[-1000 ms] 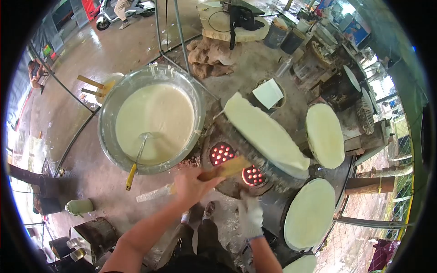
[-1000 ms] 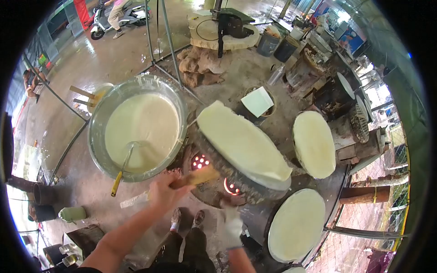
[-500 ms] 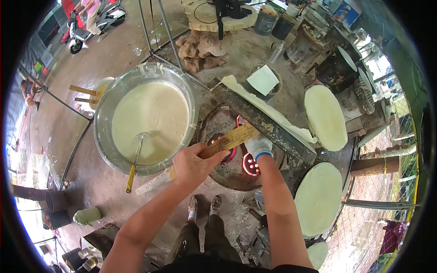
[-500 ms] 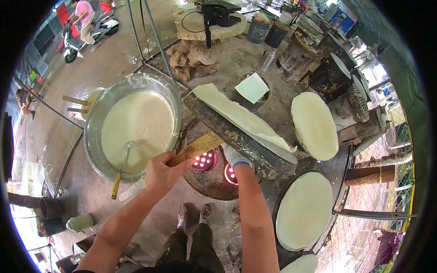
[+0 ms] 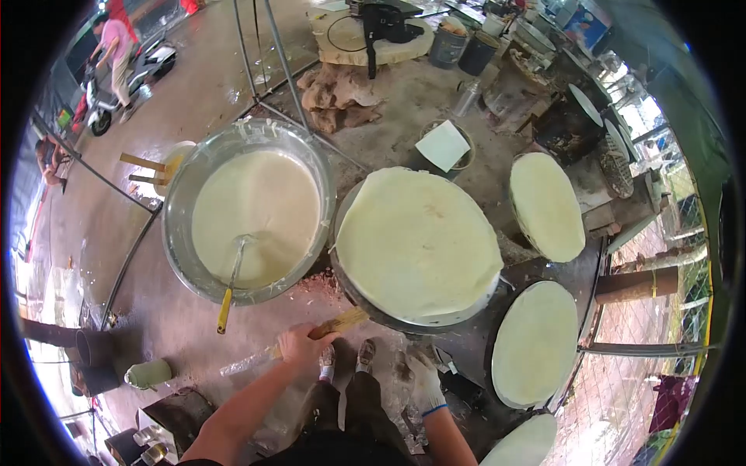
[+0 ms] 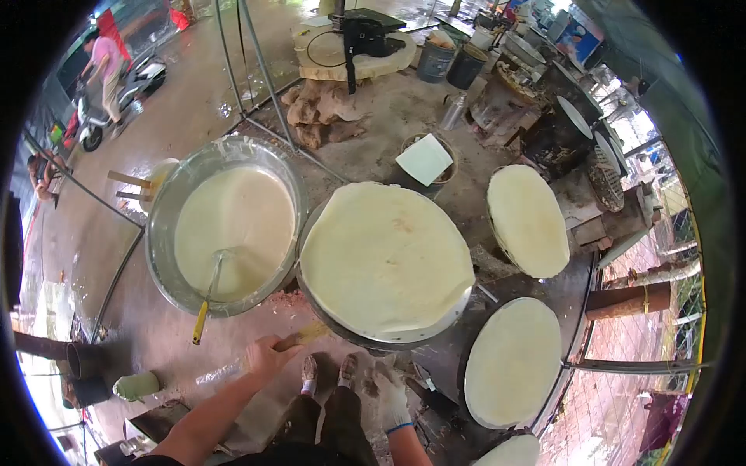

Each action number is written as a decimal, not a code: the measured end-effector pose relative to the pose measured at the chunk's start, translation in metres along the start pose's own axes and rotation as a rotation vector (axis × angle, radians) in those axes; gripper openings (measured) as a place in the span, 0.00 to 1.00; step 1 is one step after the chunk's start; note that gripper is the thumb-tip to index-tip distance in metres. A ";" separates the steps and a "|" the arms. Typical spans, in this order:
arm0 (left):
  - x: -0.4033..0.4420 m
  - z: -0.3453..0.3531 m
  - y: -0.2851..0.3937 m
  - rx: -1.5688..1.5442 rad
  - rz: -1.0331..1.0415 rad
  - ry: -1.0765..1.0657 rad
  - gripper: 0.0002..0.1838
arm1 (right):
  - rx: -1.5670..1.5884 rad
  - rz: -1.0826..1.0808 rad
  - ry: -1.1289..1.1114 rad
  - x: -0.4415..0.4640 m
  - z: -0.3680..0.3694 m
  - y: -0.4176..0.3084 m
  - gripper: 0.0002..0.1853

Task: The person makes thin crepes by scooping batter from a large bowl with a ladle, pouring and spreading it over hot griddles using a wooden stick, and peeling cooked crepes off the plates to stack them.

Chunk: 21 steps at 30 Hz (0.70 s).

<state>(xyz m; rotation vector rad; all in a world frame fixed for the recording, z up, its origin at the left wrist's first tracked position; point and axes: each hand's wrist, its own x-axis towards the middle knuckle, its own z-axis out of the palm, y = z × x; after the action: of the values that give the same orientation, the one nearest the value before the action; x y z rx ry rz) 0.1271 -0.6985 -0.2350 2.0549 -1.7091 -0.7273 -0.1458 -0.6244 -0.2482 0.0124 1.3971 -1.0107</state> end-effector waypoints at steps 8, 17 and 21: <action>-0.018 0.002 -0.013 0.174 -0.159 -0.220 0.29 | 0.350 -0.039 -0.196 0.029 0.010 -0.015 0.14; -0.088 -0.074 -0.040 0.136 -0.306 -0.175 0.30 | 0.280 -0.128 -0.133 0.038 0.025 -0.004 0.13; -0.105 -0.089 -0.060 0.083 -0.412 -0.091 0.29 | 0.279 -0.074 -0.134 0.056 0.015 0.012 0.11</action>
<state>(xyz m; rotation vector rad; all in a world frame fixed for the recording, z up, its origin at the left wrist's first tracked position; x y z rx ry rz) 0.2140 -0.5877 -0.1826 2.5032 -1.3905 -0.8960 -0.1348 -0.6576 -0.2963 0.0979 1.1341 -1.2393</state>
